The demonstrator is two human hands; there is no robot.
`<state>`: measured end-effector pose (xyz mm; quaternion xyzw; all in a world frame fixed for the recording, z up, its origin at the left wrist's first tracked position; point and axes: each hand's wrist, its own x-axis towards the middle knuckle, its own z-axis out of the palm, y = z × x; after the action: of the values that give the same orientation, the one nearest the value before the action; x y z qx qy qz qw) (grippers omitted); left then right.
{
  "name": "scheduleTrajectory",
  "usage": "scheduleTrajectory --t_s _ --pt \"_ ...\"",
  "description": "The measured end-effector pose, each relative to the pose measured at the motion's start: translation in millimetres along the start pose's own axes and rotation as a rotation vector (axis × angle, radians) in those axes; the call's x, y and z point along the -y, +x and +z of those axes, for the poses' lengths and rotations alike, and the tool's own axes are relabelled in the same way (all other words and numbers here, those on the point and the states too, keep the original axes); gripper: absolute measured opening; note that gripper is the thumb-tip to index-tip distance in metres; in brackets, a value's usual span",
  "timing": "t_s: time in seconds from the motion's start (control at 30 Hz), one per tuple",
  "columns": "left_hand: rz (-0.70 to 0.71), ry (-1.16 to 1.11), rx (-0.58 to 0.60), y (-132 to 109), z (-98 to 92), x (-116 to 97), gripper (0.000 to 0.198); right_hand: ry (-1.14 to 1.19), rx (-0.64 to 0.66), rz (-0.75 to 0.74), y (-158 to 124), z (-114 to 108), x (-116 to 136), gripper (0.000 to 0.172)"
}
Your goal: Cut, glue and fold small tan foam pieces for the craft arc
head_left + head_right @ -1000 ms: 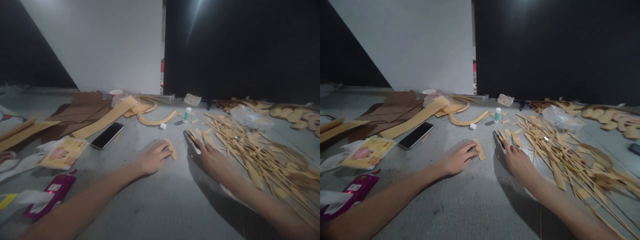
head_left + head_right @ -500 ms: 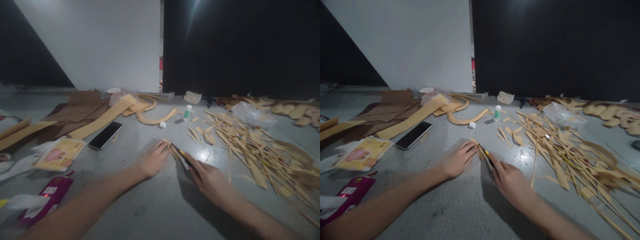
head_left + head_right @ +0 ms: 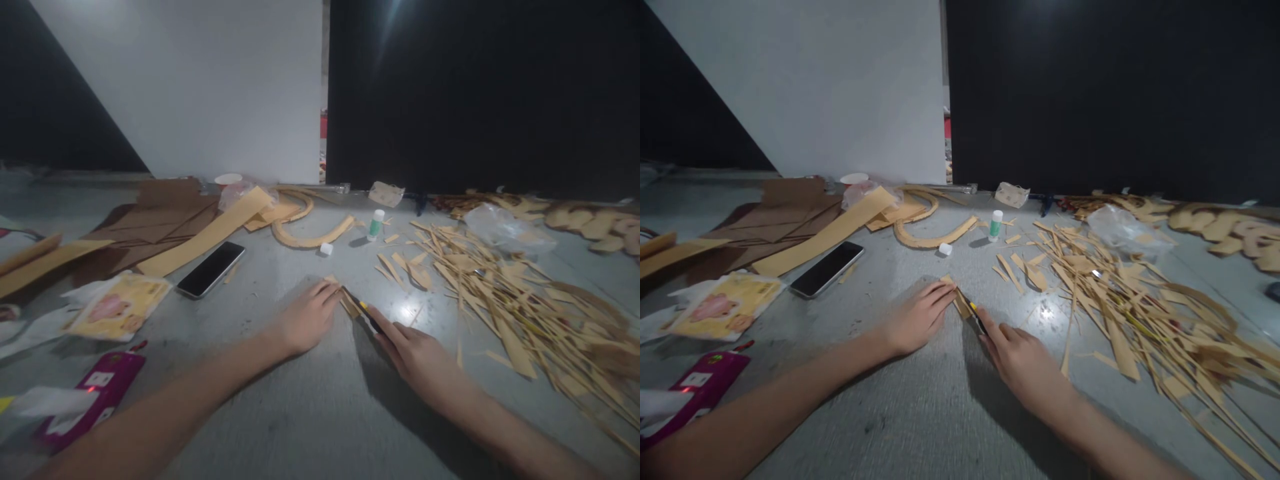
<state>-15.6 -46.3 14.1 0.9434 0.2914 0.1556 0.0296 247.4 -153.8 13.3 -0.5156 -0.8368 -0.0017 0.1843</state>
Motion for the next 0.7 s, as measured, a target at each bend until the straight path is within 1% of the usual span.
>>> scheduleTrajectory --t_s 0.2,0.33,0.57,0.7 --pt "0.036 0.088 0.045 1.4 -1.9 -1.7 0.048 -0.022 0.022 -0.059 -0.2 -10.0 -0.5 0.053" --pt "0.025 0.072 0.065 2.3 -4.0 -3.6 0.05 -0.038 0.023 -0.078 0.6 -16.4 0.7 0.052" --pt "-0.021 -0.012 0.034 1.0 -4.9 -3.8 0.055 -0.016 0.037 -0.065 0.8 -19.4 -1.0 0.053" --pt "-0.007 -0.02 0.015 2.0 -5.8 -4.4 0.051 -0.012 0.066 -0.051 -4.1 -19.4 -2.9 0.053"
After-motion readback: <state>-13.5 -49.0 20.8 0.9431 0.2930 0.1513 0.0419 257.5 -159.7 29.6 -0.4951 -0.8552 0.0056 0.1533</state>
